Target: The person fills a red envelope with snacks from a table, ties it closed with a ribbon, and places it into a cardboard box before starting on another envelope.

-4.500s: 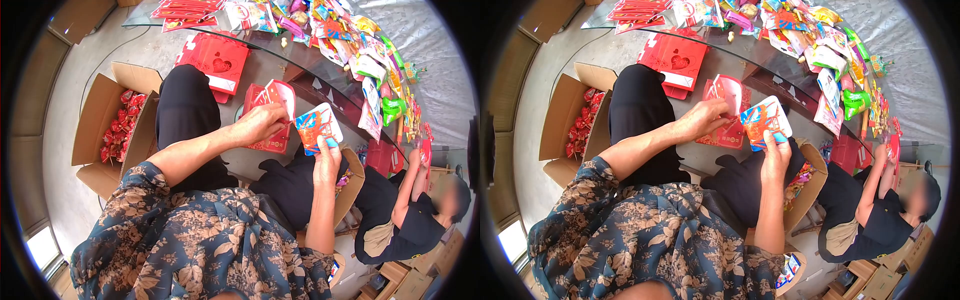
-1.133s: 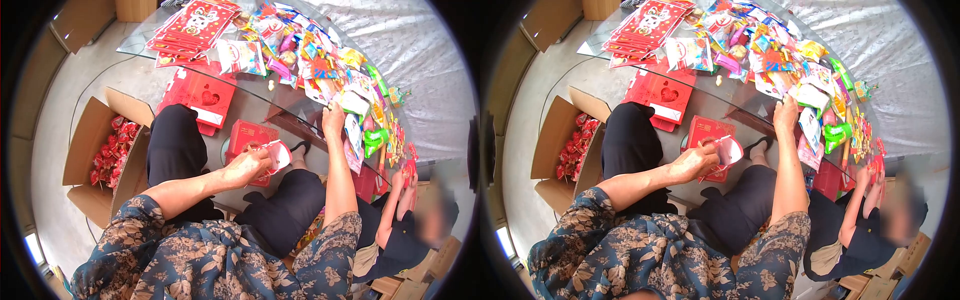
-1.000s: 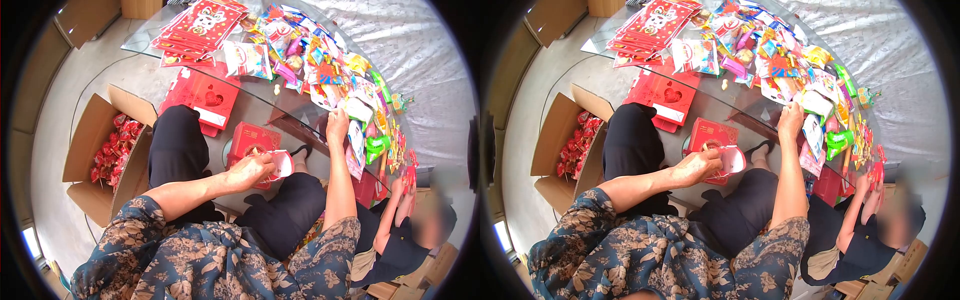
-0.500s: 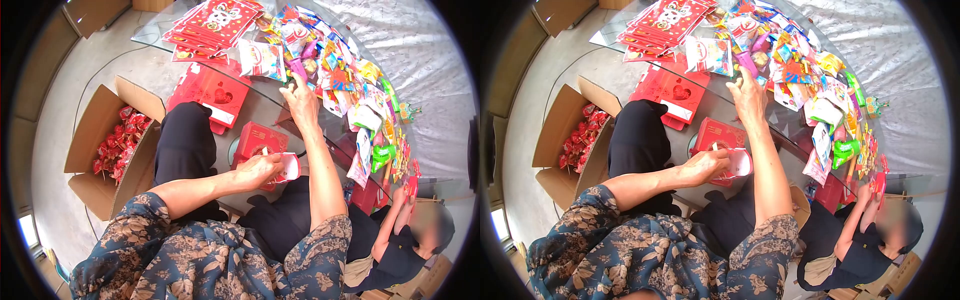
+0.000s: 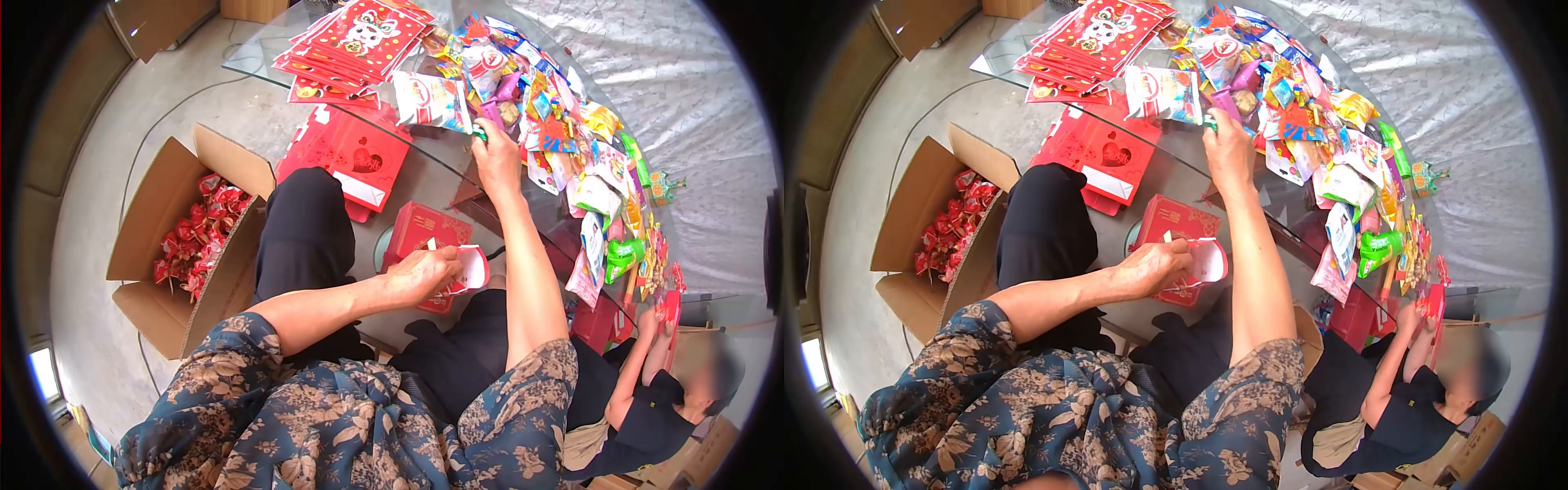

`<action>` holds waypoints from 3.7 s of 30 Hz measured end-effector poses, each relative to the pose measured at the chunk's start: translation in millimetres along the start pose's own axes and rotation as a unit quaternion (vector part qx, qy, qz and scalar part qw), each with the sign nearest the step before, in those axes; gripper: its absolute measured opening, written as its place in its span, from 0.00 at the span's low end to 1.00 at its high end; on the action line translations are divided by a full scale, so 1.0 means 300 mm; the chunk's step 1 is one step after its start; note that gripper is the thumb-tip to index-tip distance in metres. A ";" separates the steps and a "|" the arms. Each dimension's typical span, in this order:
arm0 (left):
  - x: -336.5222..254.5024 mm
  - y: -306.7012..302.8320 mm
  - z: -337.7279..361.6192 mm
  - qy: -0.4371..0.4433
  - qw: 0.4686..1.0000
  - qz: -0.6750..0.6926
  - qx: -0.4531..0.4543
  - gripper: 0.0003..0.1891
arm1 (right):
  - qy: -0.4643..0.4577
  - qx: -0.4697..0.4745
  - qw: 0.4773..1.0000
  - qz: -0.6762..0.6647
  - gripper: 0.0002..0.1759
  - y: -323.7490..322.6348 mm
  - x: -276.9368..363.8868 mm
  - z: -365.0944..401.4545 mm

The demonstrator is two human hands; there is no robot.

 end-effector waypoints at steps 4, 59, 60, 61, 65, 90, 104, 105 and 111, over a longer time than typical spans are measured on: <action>0.009 -0.002 0.001 0.005 0.999 0.030 -0.036 0.06 | 0.284 0.065 0.879 -0.377 0.16 -0.081 0.012 0.092; 0.029 -0.056 0.047 -0.040 0.998 -0.031 -0.025 0.03 | 0.016 0.127 0.992 0.012 0.16 -0.400 0.215 0.293; 0.022 -0.060 0.050 -0.038 0.999 -0.028 -0.027 0.03 | 0.045 0.159 0.986 0.006 0.16 -0.417 0.239 0.339; 0.016 -0.062 0.052 -0.036 0.999 -0.026 -0.029 0.04 | 0.055 0.170 0.984 0.007 0.16 -0.417 0.247 0.383; 0.016 -0.050 0.062 -0.034 0.999 -0.029 -0.021 0.05 | 0.054 0.191 0.980 0.023 0.17 -0.358 0.267 0.500; 0.025 -0.052 0.037 -0.067 0.997 -0.018 0.025 0.04 | 0.052 0.024 0.997 0.056 0.29 -0.130 -0.038 -0.104; 0.025 -0.054 0.027 -0.042 0.999 -0.014 0.013 0.04 | 0.031 0.046 0.998 0.026 0.15 -0.057 -0.102 -0.169; 0.025 -0.053 0.027 -0.042 0.999 -0.015 0.013 0.04 | 0.020 0.032 0.999 0.023 0.13 -0.064 -0.104 -0.170; 0.016 -0.063 0.030 -0.045 0.999 -0.028 0.011 0.04 | 0.181 -0.060 0.961 -0.202 0.04 -0.091 -0.144 -0.152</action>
Point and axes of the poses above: each hand's wrist, its own z-axis away from the middle knuckle, its own y-axis out of the palm, x = y × z, the point moved 2 cm from there along -z, towards the middle knuckle
